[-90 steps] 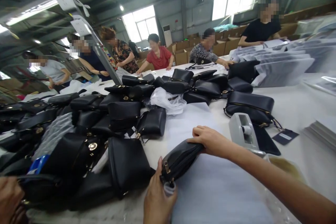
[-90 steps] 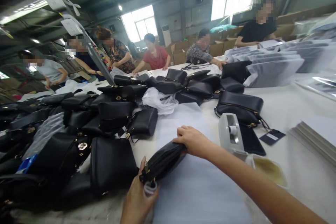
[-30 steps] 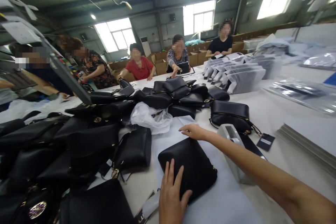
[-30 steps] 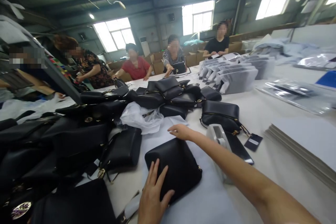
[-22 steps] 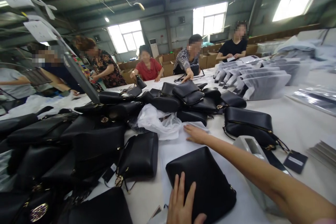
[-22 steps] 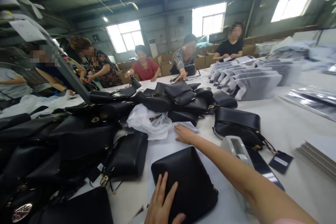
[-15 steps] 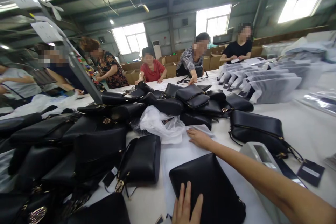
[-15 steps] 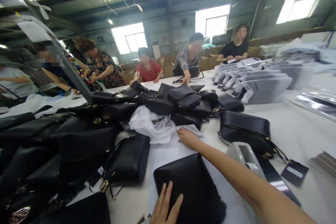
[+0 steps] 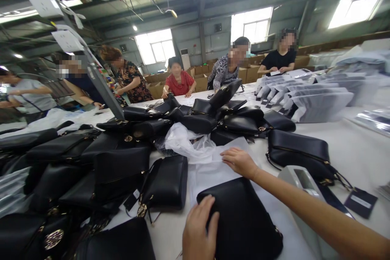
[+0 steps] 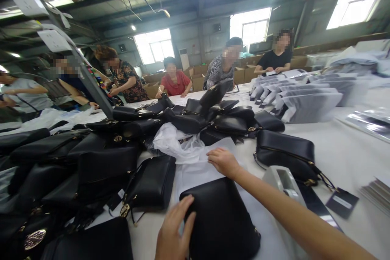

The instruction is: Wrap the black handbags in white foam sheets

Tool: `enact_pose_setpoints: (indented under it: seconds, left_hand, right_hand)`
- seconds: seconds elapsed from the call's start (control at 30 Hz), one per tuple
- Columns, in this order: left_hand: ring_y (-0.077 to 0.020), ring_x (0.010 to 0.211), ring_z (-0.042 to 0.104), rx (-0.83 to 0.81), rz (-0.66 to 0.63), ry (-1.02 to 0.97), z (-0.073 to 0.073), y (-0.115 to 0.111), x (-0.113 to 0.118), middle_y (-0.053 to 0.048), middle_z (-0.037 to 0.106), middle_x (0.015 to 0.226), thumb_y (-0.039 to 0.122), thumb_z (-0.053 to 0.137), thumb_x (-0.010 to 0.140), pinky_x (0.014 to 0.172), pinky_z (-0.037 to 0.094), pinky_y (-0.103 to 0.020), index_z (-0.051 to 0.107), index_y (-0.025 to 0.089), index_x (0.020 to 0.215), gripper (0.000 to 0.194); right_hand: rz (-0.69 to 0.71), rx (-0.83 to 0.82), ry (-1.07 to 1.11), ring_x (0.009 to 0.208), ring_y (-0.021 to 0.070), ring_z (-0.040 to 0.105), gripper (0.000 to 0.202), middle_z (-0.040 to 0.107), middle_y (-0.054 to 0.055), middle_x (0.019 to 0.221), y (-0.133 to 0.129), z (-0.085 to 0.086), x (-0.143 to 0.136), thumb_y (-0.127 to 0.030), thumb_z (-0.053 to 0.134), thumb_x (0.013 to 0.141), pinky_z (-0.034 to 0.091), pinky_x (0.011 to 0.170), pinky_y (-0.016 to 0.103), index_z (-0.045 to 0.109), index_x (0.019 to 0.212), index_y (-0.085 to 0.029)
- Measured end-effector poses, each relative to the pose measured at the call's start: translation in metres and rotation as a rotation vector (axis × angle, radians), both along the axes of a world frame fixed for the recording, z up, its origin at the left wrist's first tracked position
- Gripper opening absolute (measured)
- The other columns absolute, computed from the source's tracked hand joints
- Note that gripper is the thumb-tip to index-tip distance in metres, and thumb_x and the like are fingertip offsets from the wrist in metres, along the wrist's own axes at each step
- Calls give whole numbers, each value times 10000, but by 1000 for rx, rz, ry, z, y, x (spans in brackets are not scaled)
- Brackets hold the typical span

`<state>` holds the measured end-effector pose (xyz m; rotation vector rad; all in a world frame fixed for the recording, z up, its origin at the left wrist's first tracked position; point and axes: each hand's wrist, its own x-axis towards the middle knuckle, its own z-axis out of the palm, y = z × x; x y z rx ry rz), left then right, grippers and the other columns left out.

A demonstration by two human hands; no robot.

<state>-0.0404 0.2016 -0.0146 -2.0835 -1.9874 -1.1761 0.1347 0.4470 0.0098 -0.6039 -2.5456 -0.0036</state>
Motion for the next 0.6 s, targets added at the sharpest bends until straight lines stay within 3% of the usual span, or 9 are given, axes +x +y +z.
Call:
enact_pose_setpoints:
  seconds: [0.1, 0.17, 0.23, 0.3, 0.43, 0.53, 0.6]
  left_hand:
    - [-218, 1241, 580, -31, -19, -102, 37, 42, -14, -79, 621, 1338, 234, 467, 969, 1041, 494, -400, 549, 250, 1335, 376]
    - [-247, 1338, 481, -69, -52, -144, 52, 75, -22, -103, 541, 1426, 287, 537, 941, 1118, 397, -449, 506, 224, 1380, 444]
    - [-267, 1381, 424, -182, -82, -234, 56, 103, -29, -123, 505, 1456, 355, 602, 903, 1155, 323, -460, 506, 197, 1381, 512]
    - [-300, 1313, 506, -276, -99, -287, 51, 122, -35, -158, 562, 1394, 405, 649, 864, 1114, 369, -469, 561, 161, 1326, 530]
    - [-311, 1094, 665, -384, -124, -371, 37, 131, -45, -199, 689, 1191, 394, 740, 780, 965, 501, -440, 634, 88, 1225, 550]
    - [-272, 1071, 678, -382, -151, -423, 39, 122, -47, -171, 702, 1180, 332, 748, 773, 939, 520, -398, 641, 100, 1222, 516]
    - [-255, 1098, 664, -353, -164, -435, 46, 115, -47, -137, 700, 1197, 295, 752, 764, 971, 501, -392, 660, 128, 1197, 472]
  right_hand:
    - [66, 150, 8, 1085, 230, 637, 207, 702, 50, 1179, -25, 17, 9, -215, 499, 980, 432, 1022, 454, 704, 1001, -227]
    - [108, 225, 12, 1127, 238, 620, 215, 695, 43, 1203, -40, 24, 15, -175, 490, 976, 408, 1052, 480, 691, 1034, -225]
    - [138, 248, 15, 1132, 241, 620, 230, 695, 38, 1206, -54, 29, 23, -141, 487, 966, 405, 1059, 494, 685, 1050, -226]
    - [132, 231, 35, 1129, 237, 623, 240, 691, 39, 1212, -69, 32, 32, -130, 493, 960, 418, 1057, 490, 676, 1077, -231]
    - [-86, 85, 236, 1217, 235, 569, 313, 625, 79, 1306, -112, 20, 57, -173, 523, 960, 444, 1066, 453, 596, 1257, -240]
    - [-388, -124, 397, 1240, 269, 554, 407, 583, 122, 1341, -148, -8, 75, -285, 542, 958, 485, 1034, 466, 512, 1361, -234]
    - [-530, -325, 425, 1149, 289, 624, 483, 628, 142, 1272, -165, -31, 84, -393, 548, 944, 565, 919, 454, 479, 1390, -221]
